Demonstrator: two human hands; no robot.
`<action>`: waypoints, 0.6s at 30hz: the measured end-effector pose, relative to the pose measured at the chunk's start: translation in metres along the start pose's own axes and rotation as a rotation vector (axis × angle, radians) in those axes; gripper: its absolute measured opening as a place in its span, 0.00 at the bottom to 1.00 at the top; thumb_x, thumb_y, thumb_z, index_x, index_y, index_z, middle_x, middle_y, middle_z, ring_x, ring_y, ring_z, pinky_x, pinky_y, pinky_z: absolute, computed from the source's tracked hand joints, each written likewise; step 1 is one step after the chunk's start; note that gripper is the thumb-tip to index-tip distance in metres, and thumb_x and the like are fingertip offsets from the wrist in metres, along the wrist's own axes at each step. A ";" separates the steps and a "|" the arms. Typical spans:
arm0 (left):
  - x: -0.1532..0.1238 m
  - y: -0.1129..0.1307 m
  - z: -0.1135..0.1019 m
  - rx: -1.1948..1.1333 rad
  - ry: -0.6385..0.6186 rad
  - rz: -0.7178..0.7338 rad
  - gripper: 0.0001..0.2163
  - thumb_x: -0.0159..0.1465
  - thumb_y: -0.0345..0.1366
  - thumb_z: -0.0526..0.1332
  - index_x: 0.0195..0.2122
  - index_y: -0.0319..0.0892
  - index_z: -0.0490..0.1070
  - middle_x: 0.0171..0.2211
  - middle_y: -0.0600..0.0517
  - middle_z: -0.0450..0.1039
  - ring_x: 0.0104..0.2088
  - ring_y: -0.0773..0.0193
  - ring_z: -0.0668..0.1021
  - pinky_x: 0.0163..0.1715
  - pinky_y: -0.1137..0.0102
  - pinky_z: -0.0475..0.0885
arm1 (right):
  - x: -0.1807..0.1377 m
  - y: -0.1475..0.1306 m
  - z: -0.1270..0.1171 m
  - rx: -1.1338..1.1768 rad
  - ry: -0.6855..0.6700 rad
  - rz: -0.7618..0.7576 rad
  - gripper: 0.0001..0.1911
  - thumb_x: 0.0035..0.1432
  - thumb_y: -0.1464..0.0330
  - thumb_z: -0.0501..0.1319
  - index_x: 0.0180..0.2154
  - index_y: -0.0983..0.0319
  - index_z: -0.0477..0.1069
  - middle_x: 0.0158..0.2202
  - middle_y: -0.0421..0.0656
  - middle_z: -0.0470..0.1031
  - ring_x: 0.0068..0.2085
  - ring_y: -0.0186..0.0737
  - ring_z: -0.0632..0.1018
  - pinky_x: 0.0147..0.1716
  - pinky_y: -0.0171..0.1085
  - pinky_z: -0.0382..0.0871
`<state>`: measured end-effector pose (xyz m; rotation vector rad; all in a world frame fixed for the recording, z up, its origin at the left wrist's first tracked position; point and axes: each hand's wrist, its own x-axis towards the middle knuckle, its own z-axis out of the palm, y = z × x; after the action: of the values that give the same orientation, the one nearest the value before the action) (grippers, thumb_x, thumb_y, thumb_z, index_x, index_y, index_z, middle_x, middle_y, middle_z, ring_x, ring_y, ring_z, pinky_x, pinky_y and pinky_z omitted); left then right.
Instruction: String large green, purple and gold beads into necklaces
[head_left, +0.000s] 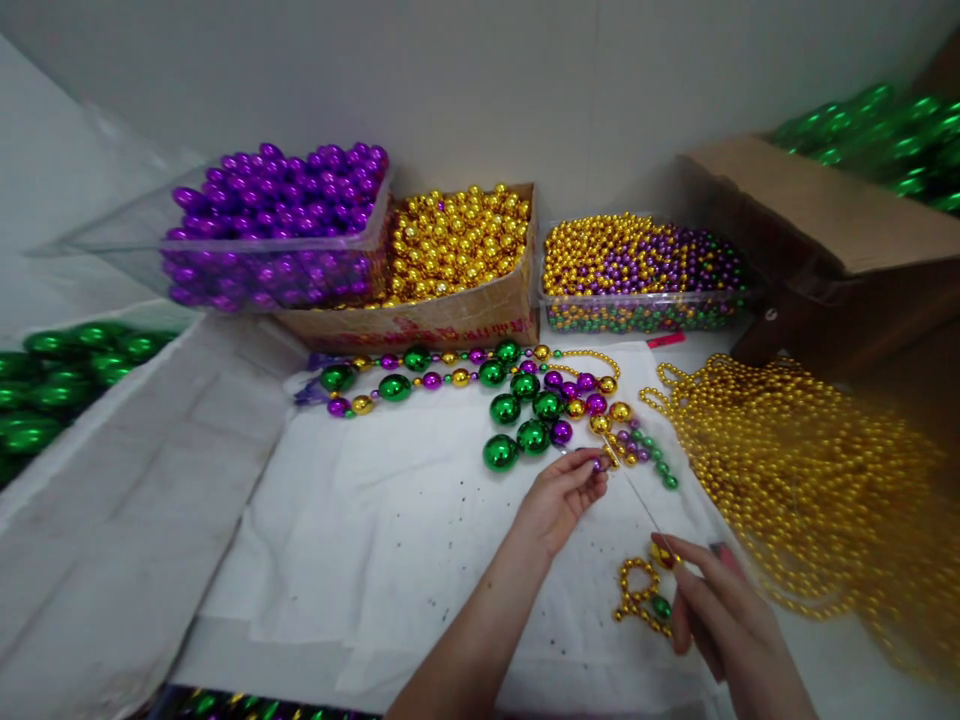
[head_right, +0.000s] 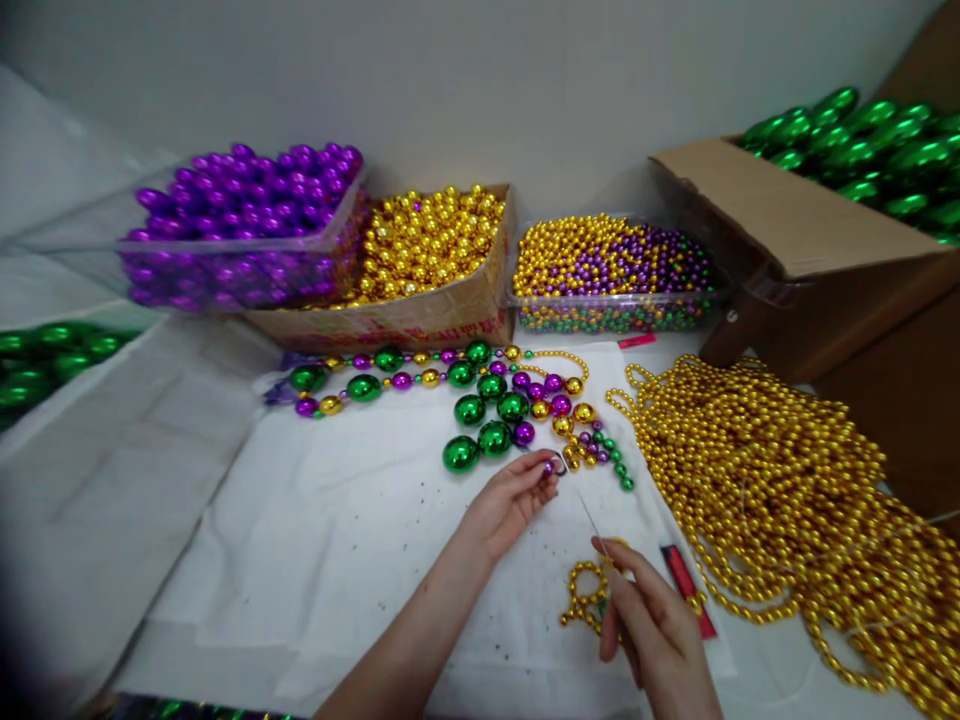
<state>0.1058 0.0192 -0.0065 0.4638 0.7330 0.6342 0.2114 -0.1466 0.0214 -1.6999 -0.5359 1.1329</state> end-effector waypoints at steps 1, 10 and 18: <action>-0.001 0.003 -0.002 -0.069 0.006 -0.011 0.09 0.55 0.25 0.64 0.39 0.35 0.75 0.36 0.46 0.76 0.32 0.69 0.77 0.37 0.75 0.73 | -0.002 0.002 0.001 -0.029 -0.006 -0.015 0.28 0.58 0.51 0.54 0.52 0.63 0.70 0.14 0.37 0.65 0.13 0.29 0.57 0.17 0.30 0.56; -0.004 0.003 -0.007 -0.184 0.119 0.040 0.04 0.59 0.23 0.60 0.36 0.33 0.71 0.35 0.45 0.77 0.35 0.65 0.80 0.37 0.75 0.76 | -0.012 0.017 0.006 -0.150 0.018 -0.085 0.29 0.58 0.51 0.54 0.49 0.66 0.73 0.12 0.36 0.63 0.18 0.38 0.69 0.26 0.34 0.65; -0.005 0.003 -0.008 -0.161 0.171 0.088 0.05 0.58 0.25 0.63 0.35 0.34 0.70 0.33 0.47 0.76 0.35 0.63 0.80 0.36 0.73 0.76 | -0.016 0.018 0.003 -0.194 0.007 -0.074 0.32 0.58 0.49 0.53 0.52 0.67 0.71 0.12 0.36 0.63 0.18 0.37 0.68 0.24 0.34 0.62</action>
<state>0.0959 0.0189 -0.0076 0.2965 0.8194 0.8164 0.1985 -0.1647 0.0122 -1.8332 -0.7177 1.0493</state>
